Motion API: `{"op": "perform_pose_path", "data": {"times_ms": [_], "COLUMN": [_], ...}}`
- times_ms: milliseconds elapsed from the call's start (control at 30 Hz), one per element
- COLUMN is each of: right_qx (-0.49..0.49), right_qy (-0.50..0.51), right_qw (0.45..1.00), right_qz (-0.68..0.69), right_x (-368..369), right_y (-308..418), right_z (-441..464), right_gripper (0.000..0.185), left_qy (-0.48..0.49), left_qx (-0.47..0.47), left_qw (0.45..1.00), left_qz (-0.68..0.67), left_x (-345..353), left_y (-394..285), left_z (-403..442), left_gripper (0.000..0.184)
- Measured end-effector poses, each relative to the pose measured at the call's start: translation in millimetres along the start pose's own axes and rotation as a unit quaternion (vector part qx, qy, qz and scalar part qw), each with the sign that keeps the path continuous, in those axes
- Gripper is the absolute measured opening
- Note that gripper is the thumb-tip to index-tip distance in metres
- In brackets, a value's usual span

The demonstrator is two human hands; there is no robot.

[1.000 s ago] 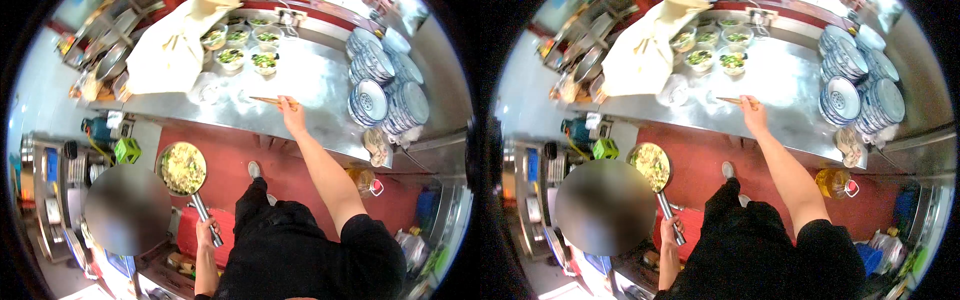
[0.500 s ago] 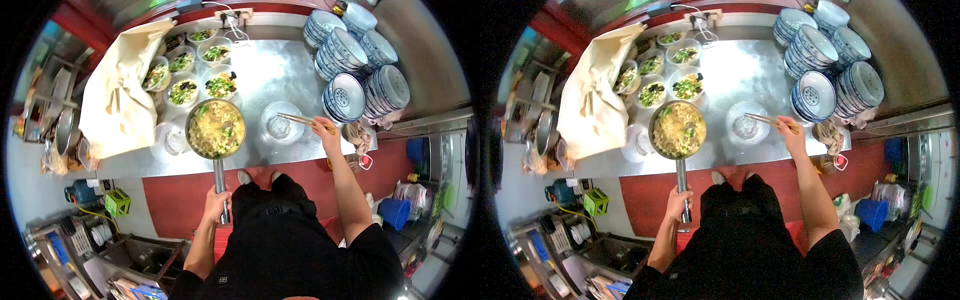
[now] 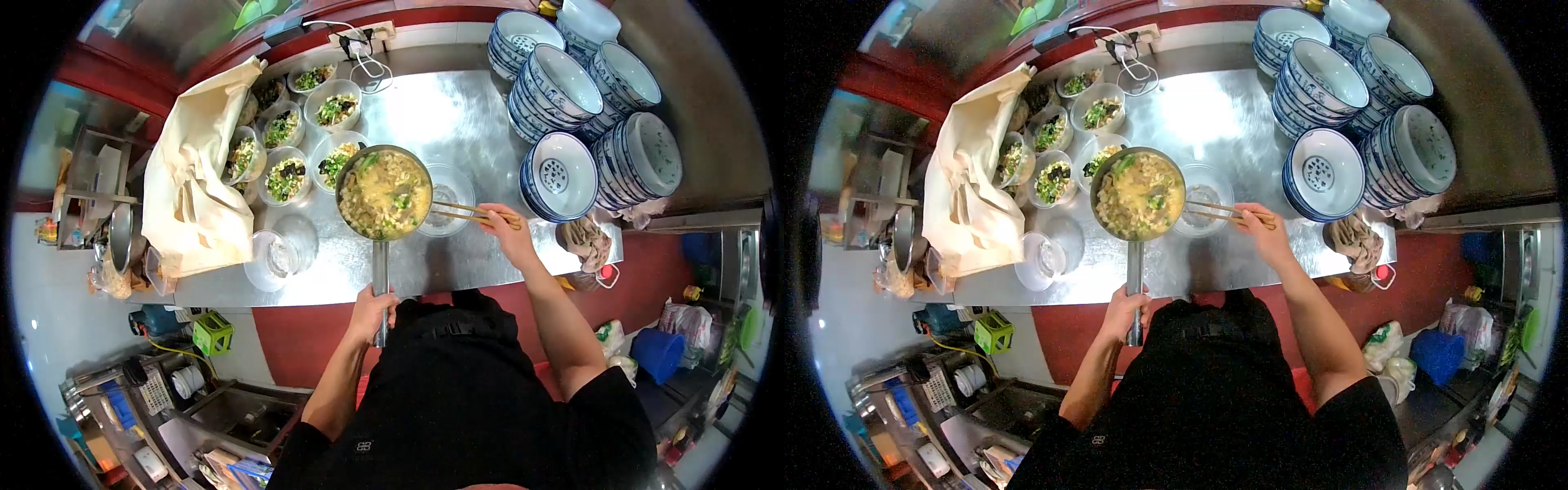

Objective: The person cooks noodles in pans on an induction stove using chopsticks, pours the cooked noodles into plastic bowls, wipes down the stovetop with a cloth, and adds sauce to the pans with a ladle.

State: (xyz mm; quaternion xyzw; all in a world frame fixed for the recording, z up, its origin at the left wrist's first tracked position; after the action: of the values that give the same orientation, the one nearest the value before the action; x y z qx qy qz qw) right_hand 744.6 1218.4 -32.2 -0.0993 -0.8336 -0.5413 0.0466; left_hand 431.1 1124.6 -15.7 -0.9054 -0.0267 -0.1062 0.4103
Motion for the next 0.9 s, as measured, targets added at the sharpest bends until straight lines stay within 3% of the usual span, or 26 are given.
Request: {"op": "perform_pose_path", "data": {"times_ms": [233,333,400,500,800,900], "right_qx": [-0.133,-0.145,-0.151,-0.172,-0.112,-0.095], "right_qy": [-0.096,-0.045,0.034,0.064,0.075,0.074], "right_qw": [0.981,0.983,0.987,0.983,0.969,0.980], "right_qz": [0.106,0.106,0.034,-0.030,-0.209,-0.157], "right_x": [-63.0,-49.3,-11.5,19.4,1.1,0.1], "right_y": [105.8,130.4,138.8,148.9,159.3,150.2], "right_z": [-39.0,-28.7,-9.9,14.6,8.5,-3.5], "right_gripper": [0.027,0.027,0.027,0.025,0.023,0.023], "left_qy": [-0.012,-0.013,-0.005,0.000,-0.038,-0.055], "left_qx": [0.003,0.004,0.005,0.004,0.030,0.060], "left_qw": [0.999,0.998,0.996,0.996,0.984,0.973], "left_qz": [0.045,0.069,0.088,0.094,0.171,0.216], "left_x": [16.1,21.5,21.9,22.8,24.1,18.9], "left_y": [-13.6,-20.3,-18.1,-14.7,-32.8,-35.2], "left_z": [10.8,10.0,14.5,18.0,23.2,29.4], "left_gripper": [0.020,0.020,0.023,0.022,0.020,0.015]}}
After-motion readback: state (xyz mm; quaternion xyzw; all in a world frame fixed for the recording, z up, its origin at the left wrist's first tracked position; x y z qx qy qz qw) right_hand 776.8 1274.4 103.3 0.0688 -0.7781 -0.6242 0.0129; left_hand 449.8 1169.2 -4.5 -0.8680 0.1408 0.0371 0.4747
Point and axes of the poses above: each hand's wrist, its own z-axis towards the middle knuckle, its own x-axis out of the palm, y = z × x, the point moved 9 cm from there along z, towards the middle knuckle, and after that the axes turned 6 degrees about x, right-handed, at the moved point
